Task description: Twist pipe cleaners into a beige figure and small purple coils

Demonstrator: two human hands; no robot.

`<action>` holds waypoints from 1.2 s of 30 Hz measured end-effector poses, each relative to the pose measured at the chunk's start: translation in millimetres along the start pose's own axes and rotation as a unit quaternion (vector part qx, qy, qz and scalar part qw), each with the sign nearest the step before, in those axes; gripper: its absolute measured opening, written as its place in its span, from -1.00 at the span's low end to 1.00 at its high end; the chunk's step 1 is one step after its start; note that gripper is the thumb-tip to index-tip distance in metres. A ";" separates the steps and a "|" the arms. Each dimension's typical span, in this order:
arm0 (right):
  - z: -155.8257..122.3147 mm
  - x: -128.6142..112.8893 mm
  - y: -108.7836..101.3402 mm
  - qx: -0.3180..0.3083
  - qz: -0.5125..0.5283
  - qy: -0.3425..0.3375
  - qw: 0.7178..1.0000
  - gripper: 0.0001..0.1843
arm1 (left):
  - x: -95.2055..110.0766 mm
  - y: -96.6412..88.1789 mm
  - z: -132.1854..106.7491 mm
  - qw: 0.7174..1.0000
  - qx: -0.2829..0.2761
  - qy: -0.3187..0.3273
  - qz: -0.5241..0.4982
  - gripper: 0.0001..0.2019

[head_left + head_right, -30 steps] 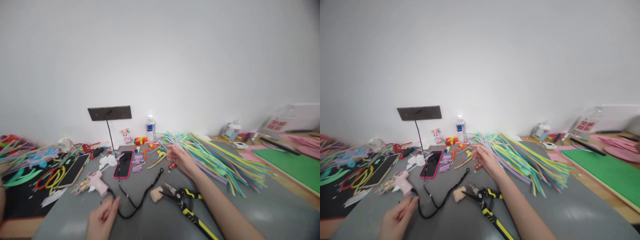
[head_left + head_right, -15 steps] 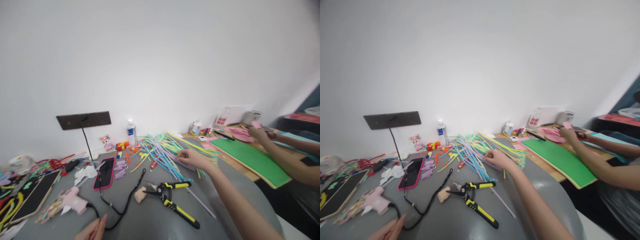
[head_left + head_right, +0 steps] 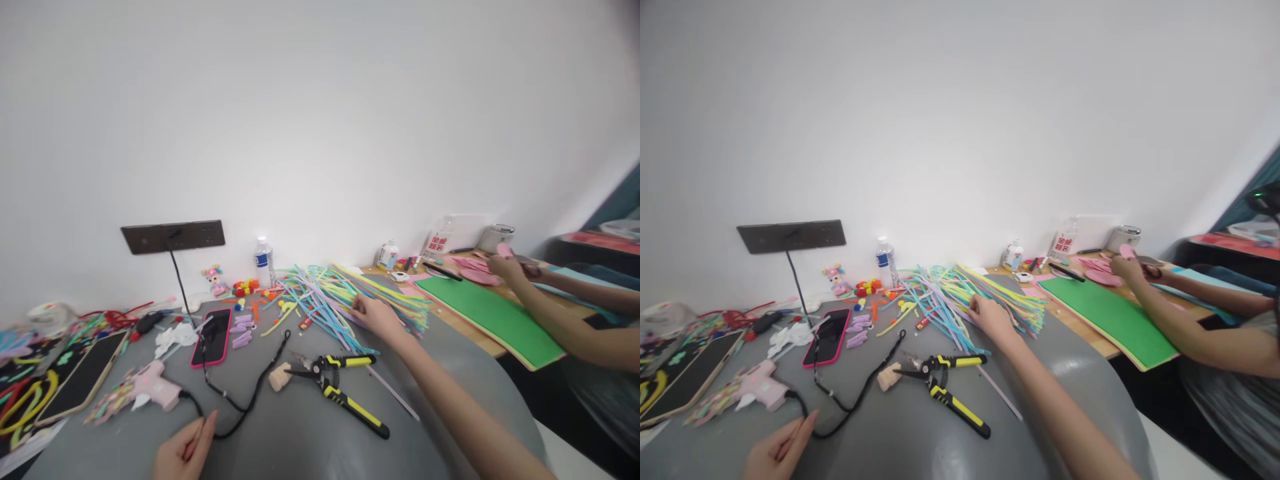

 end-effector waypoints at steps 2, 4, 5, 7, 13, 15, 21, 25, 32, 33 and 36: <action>2.1 2.6 3.1 0.010 0.001 0.006 1.000 -0.96 | 7.4 0.9 -0.6 1.000 0.009 0.004 0.006 -0.41; 3.6 4.6 4.3 0.021 0.009 0.005 1.000 -0.91 | 15.3 0.9 -1.8 1.000 0.025 0.006 0.008 -0.38; 4.0 5.2 3.6 0.027 0.016 0.001 1.000 -0.89 | 18.9 0.9 -2.6 0.999 0.033 0.007 0.007 -0.38; 3.5 5.9 -0.5 0.038 0.035 -0.011 0.999 -0.87 | 24.2 1.2 -4.2 0.999 0.038 0.008 0.004 -0.37; -4.5 10.6 -29.4 0.079 0.108 -0.051 0.990 -0.82 | 26.4 1.9 -5.3 0.999 0.032 0.010 -0.001 -0.40; -10.1 13.5 -44.3 0.113 0.155 -0.050 0.980 -0.80 | 26.8 2.5 -5.4 0.999 0.035 0.013 -0.005 -0.41; -28.8 -0.3 -73.7 0.131 0.490 -0.055 0.860 -0.66 | 30.6 3.1 -6.6 0.999 0.042 0.015 -0.013 -0.42; -29.2 -32.8 -63.5 0.069 0.602 -0.063 0.793 -0.65 | 31.1 2.9 -7.1 0.999 0.040 0.015 -0.012 -0.43; -14.6 -86.9 -30.4 -0.028 0.662 -0.068 0.746 -0.56 | 27.6 6.1 -9.2 0.999 0.047 0.009 -0.006 -0.44; -12.2 -94.7 -28.8 -0.036 0.673 -0.076 0.735 -0.56 | 26.7 6.4 -9.4 0.999 0.045 0.005 -0.002 -0.44; -3.1 -115.7 -26.1 -0.062 0.685 -0.093 0.720 -0.56 | 22.6 5.8 -9.4 0.999 0.039 -0.004 0.009 -0.42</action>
Point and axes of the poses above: each hand's wrist, its own z-axis towards the middle knuckle, its own y-axis out of the palm, x = y × z, the point moved 6 cm from there along z, towards the middle knuckle, and after that the axes turned 9 degrees about -z, right-handed, at the moved point
